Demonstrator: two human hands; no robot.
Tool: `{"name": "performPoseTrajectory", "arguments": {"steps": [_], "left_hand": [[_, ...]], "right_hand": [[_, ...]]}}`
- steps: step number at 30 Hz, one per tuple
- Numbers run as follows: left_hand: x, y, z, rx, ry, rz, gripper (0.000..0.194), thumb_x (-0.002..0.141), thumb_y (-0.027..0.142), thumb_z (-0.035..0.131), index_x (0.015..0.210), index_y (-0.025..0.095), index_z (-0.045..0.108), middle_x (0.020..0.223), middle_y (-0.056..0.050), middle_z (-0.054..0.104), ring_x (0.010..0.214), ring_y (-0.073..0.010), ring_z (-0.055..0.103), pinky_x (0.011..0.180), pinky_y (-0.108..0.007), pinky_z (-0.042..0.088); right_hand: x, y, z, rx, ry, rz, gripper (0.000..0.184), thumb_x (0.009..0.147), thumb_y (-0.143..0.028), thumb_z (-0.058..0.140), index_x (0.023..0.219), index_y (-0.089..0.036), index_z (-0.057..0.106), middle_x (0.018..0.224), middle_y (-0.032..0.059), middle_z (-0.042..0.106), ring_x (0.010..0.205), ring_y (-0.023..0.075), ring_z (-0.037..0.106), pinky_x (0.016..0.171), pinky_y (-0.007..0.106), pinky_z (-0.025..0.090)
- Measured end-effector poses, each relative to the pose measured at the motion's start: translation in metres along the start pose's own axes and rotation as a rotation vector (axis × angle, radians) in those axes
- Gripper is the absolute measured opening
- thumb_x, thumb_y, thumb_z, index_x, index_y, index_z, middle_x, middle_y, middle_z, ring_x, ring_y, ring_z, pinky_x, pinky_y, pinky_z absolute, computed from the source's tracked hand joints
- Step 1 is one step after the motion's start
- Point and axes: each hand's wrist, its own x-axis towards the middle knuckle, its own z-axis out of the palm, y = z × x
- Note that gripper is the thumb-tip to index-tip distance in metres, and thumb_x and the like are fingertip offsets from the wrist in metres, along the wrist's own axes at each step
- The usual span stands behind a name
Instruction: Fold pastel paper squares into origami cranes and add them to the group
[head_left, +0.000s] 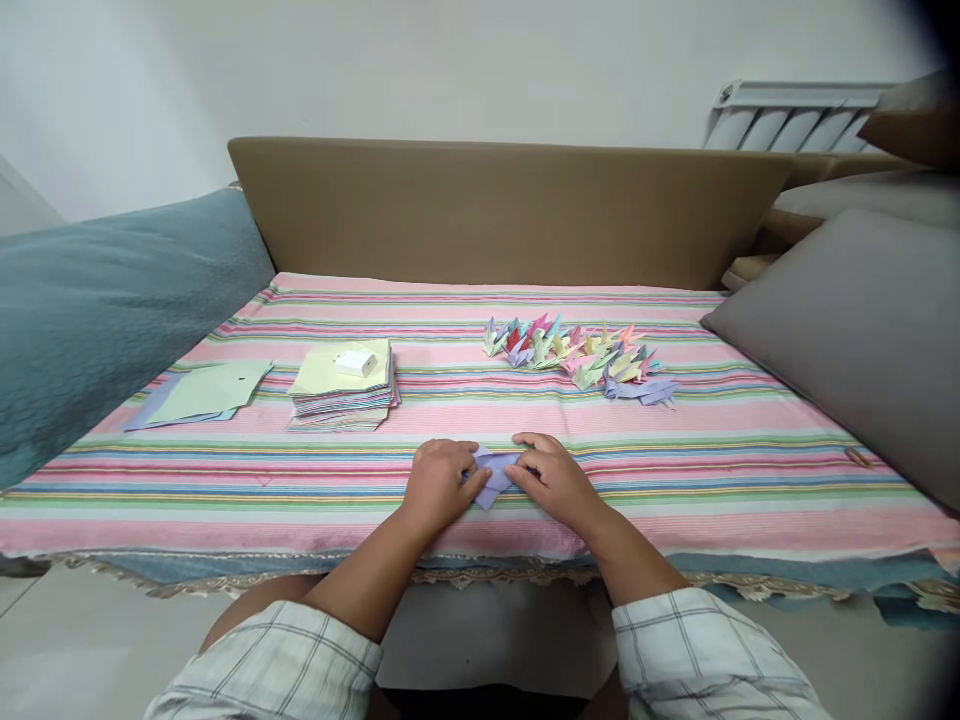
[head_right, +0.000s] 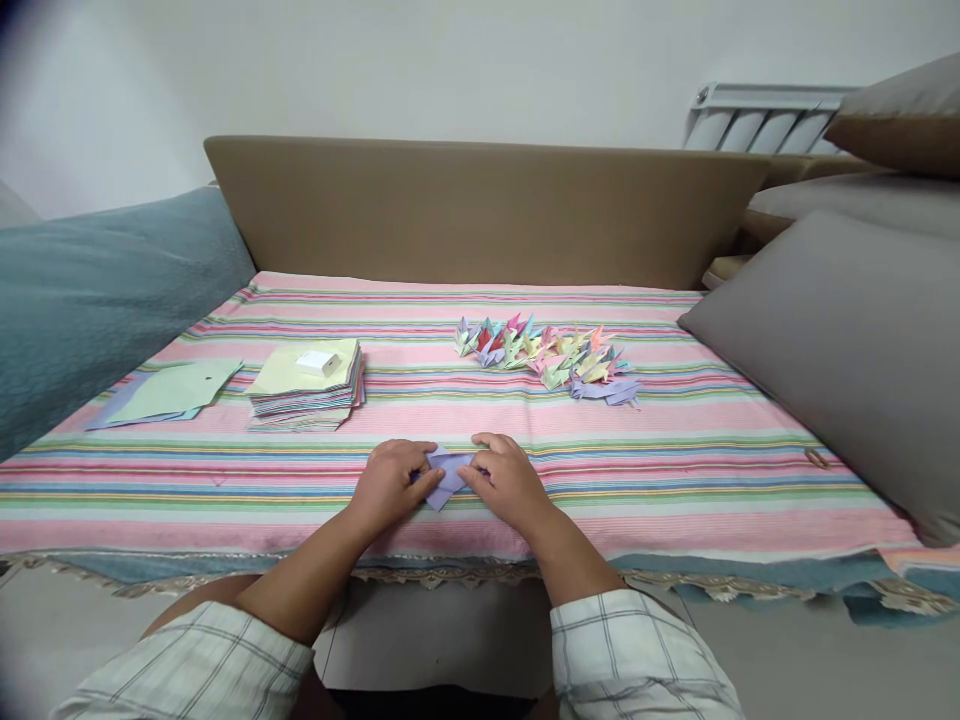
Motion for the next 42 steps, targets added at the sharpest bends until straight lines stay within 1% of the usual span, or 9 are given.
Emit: {"name": "performPoseTrajectory", "arguments": {"steps": [4, 8, 12, 22, 28, 35, 38, 39, 42], "left_hand": [[0.0, -0.001, 0.001, -0.006, -0.001, 0.002, 0.021, 0.078, 0.035, 0.06, 0.063, 0.021, 0.064, 0.093, -0.005, 0.071, 0.095, -0.0237, 0.063, 0.085, -0.038, 0.043], [0.001, -0.002, 0.001, -0.014, 0.001, -0.006, 0.021, 0.076, 0.036, 0.064, 0.062, 0.021, 0.065, 0.094, -0.005, 0.071, 0.095, -0.0239, 0.063, 0.085, -0.039, 0.043], [0.001, -0.002, 0.001, 0.0, -0.006, -0.041, 0.019, 0.071, 0.035, 0.069, 0.059, 0.021, 0.063, 0.096, -0.005, 0.071, 0.095, -0.0243, 0.062, 0.084, -0.039, 0.044], [-0.002, -0.004, -0.002, 0.078, -0.003, -0.065, 0.021, 0.067, 0.036, 0.073, 0.057, 0.021, 0.062, 0.104, -0.004, 0.07, 0.097, -0.0256, 0.061, 0.085, -0.041, 0.044], [-0.004, -0.008, -0.004, 0.111, 0.002, -0.09, 0.022, 0.066, 0.04, 0.073, 0.059, 0.022, 0.064, 0.109, -0.003, 0.068, 0.1, -0.027, 0.059, 0.089, -0.044, 0.041], [-0.005, -0.015, -0.011, 0.087, -0.013, -0.137, 0.019, 0.066, 0.036, 0.073, 0.06, 0.021, 0.062, 0.106, -0.004, 0.068, 0.104, -0.0268, 0.058, 0.087, -0.041, 0.041], [-0.006, -0.016, -0.014, 0.078, -0.023, -0.152, 0.012, 0.067, 0.028, 0.071, 0.071, 0.022, 0.062, 0.103, -0.004, 0.069, 0.101, -0.025, 0.059, 0.086, -0.038, 0.043], [-0.007, -0.016, -0.015, 0.078, -0.025, -0.164, 0.014, 0.067, 0.026, 0.07, 0.079, 0.023, 0.062, 0.103, -0.004, 0.068, 0.1, -0.0248, 0.059, 0.086, -0.038, 0.043], [-0.007, -0.016, -0.018, 0.08, -0.038, -0.198, 0.037, 0.068, 0.023, 0.066, 0.104, 0.023, 0.059, 0.108, -0.005, 0.066, 0.102, -0.0259, 0.058, 0.089, -0.039, 0.042]], "right_hand": [[0.0, -0.005, 0.004, 0.04, 0.039, 0.037, 0.022, 0.084, -0.036, 0.054, 0.077, -0.022, 0.069, 0.118, 0.0102, 0.058, 0.112, 0.0255, 0.052, 0.093, 0.043, 0.042], [0.002, -0.005, 0.005, 0.038, 0.037, 0.07, 0.022, 0.08, -0.035, 0.059, 0.065, -0.021, 0.066, 0.116, 0.01, 0.059, 0.11, 0.0262, 0.052, 0.092, 0.044, 0.043], [0.003, -0.004, 0.007, -0.011, 0.028, 0.066, 0.018, 0.076, -0.032, 0.065, 0.062, -0.02, 0.064, 0.114, 0.0102, 0.06, 0.108, 0.0265, 0.053, 0.09, 0.044, 0.043], [0.003, -0.003, 0.011, -0.111, 0.042, 0.006, 0.019, 0.076, -0.032, 0.065, 0.061, -0.021, 0.062, 0.109, 0.0094, 0.062, 0.103, 0.0269, 0.054, 0.085, 0.044, 0.045], [0.002, -0.003, 0.011, -0.141, 0.029, 0.011, 0.017, 0.075, -0.031, 0.067, 0.062, -0.021, 0.061, 0.11, 0.0084, 0.062, 0.101, 0.0267, 0.055, 0.083, 0.044, 0.045], [0.001, -0.005, 0.009, -0.135, 0.017, 0.028, 0.016, 0.075, -0.031, 0.067, 0.063, -0.021, 0.062, 0.113, 0.0081, 0.061, 0.103, 0.0271, 0.054, 0.086, 0.045, 0.044], [0.001, -0.005, 0.009, -0.13, 0.014, 0.037, 0.016, 0.074, -0.03, 0.067, 0.063, -0.021, 0.061, 0.113, 0.0082, 0.06, 0.104, 0.027, 0.054, 0.085, 0.045, 0.044], [0.001, -0.004, 0.009, -0.124, 0.019, 0.039, 0.015, 0.073, -0.03, 0.068, 0.064, -0.021, 0.06, 0.113, 0.0083, 0.06, 0.104, 0.0269, 0.054, 0.086, 0.044, 0.044], [0.001, -0.005, 0.01, -0.108, 0.046, 0.02, 0.01, 0.073, -0.028, 0.067, 0.072, -0.021, 0.061, 0.117, 0.0098, 0.058, 0.108, 0.0272, 0.051, 0.088, 0.045, 0.044]]}}
